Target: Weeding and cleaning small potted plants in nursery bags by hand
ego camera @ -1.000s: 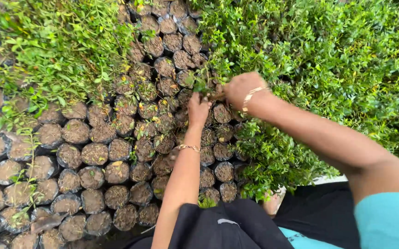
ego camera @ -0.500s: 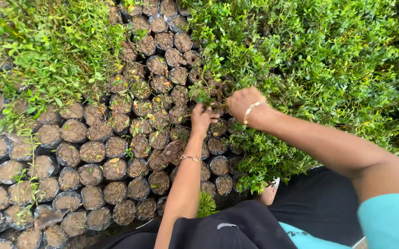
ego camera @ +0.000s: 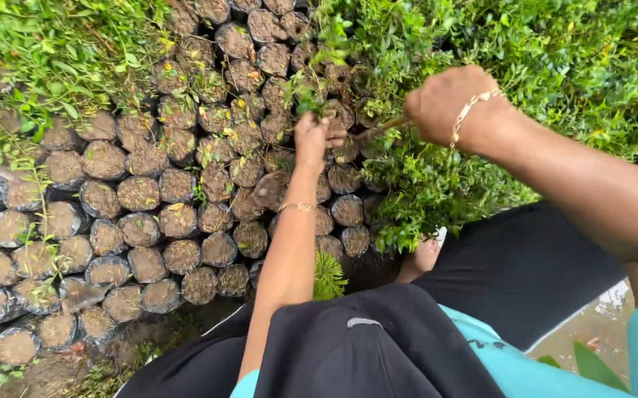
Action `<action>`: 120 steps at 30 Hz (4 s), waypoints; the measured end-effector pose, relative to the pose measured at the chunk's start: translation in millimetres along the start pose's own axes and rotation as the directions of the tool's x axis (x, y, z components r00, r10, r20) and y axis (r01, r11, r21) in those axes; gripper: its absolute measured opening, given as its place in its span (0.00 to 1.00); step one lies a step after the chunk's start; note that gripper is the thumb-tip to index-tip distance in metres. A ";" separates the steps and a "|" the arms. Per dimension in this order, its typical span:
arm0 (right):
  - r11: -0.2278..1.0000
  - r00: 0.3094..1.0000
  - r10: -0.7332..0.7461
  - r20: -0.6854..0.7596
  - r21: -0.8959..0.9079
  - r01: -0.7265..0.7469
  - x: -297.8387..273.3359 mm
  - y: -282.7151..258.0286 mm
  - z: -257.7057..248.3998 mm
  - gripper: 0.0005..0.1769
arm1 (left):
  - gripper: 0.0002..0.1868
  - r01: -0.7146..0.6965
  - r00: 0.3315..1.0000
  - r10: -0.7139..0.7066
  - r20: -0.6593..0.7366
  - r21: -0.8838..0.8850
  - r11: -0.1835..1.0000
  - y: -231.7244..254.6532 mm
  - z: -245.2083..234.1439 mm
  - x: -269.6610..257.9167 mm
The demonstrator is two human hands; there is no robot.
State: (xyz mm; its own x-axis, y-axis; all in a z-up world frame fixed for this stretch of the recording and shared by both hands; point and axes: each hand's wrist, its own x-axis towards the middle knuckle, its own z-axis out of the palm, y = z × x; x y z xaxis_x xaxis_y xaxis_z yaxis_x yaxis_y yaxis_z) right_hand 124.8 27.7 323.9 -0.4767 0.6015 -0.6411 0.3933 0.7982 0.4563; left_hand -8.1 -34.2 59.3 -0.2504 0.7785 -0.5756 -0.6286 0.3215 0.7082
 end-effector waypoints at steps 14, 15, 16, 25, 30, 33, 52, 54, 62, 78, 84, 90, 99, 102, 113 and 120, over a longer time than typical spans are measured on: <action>0.992 0.991 0.023 -0.129 0.126 -0.007 73.1 -102.1 78.7 0.10 | 0.22 -0.176 0.969 0.111 0.223 0.297 0.938 -67.2 -12.0 -5.1; 0.990 0.992 0.017 -0.124 0.141 0.001 71.4 -104.6 81.1 0.11 | 0.19 -0.162 0.982 0.120 0.145 0.324 0.932 -74.8 -10.0 -0.2; 0.988 0.992 0.020 -0.124 0.152 -0.001 70.1 -104.1 83.4 0.11 | 0.15 -0.158 0.987 0.140 0.075 0.346 0.925 -80.6 -4.5 8.1; 0.990 0.981 0.048 -0.190 0.141 -0.021 0.5 -37.0 23.5 0.12 | 0.36 0.033 0.999 -0.033 0.002 0.022 0.999 -47.7 -16.2 -21.2; 0.980 0.980 0.049 -0.192 0.198 -0.010 22.4 -34.2 -11.1 0.13 | 0.25 -0.332 0.851 0.293 -0.436 -0.014 0.943 -27.0 -91.7 26.3; 0.980 0.973 0.034 -0.227 0.198 0.012 60.6 -47.4 -7.1 0.15 | 0.19 -0.484 0.761 0.400 -0.510 -0.037 0.874 10.9 -76.2 -11.8; 0.997 0.977 -0.054 -0.207 0.048 0.065 99.4 -88.5 -19.1 0.18 | 0.36 -0.002 0.977 0.027 -0.212 0.117 0.993 -30.9 -44.4 21.9; 0.996 0.965 -0.042 -0.259 0.068 0.062 62.3 -42.4 -35.1 0.17 | 0.36 -0.031 0.989 0.029 -0.146 -0.017 0.999 -40.1 -61.7 41.9; 0.708 0.876 0.033 -0.481 0.630 0.319 51.9 3.2 -0.7 0.19 | 0.19 -0.305 0.941 0.265 -0.211 -0.189 0.933 119.2 -101.4 -44.5; -0.381 0.881 0.181 -0.436 0.795 0.472 378.9 -244.2 -112.7 0.33 | 0.02 -0.615 0.783 0.394 -0.482 -0.503 0.607 219.2 -249.2 -165.2; 0.227 0.907 0.361 -0.218 0.964 0.142 564.3 -267.8 -118.7 0.57 | 0.01 -0.636 0.771 0.407 -0.489 -0.560 0.531 222.9 -266.6 -152.9; 0.199 0.785 0.350 -0.511 0.859 0.471 348.5 -261.8 -142.1 0.23 | 0.02 -0.605 0.793 0.361 -0.492 -0.560 0.566 219.3 -269.3 -149.6; 0.409 0.753 -0.018 -0.658 0.683 0.606 169.5 -224.0 -95.3 0.15 | 0.06 -0.624 0.775 0.429 -0.464 -0.457 0.634 209.0 -248.4 -160.5; 0.571 0.844 -0.259 -0.469 0.630 0.526 167.7 -213.9 -63.5 0.17 | 0.06 -0.625 0.772 0.451 -0.449 -0.409 0.664 213.2 -230.5 -178.3; 0.831 0.855 0.038 -0.517 0.492 0.260 194.4 -201.0 -23.0 0.10 | 0.06 -0.555 0.823 0.487 -0.291 -0.236 0.798 187.2 -217.4 -164.2; 0.847 0.675 -0.025 -0.737 0.343 0.405 227.2 -230.0 -97.8 0.18 | 0.05 -0.548 0.813 0.507 -0.285 -0.083 0.832 190.8 -211.1 -164.2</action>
State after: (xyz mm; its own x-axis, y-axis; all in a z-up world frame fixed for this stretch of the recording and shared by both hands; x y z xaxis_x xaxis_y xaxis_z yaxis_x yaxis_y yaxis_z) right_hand -151.0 -15.9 133.6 -0.9113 0.4116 0.0104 0.4093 0.9084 -0.0846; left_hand -242.5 -214.5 202.7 -0.7323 0.6426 -0.2254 -0.4472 -0.2043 0.8708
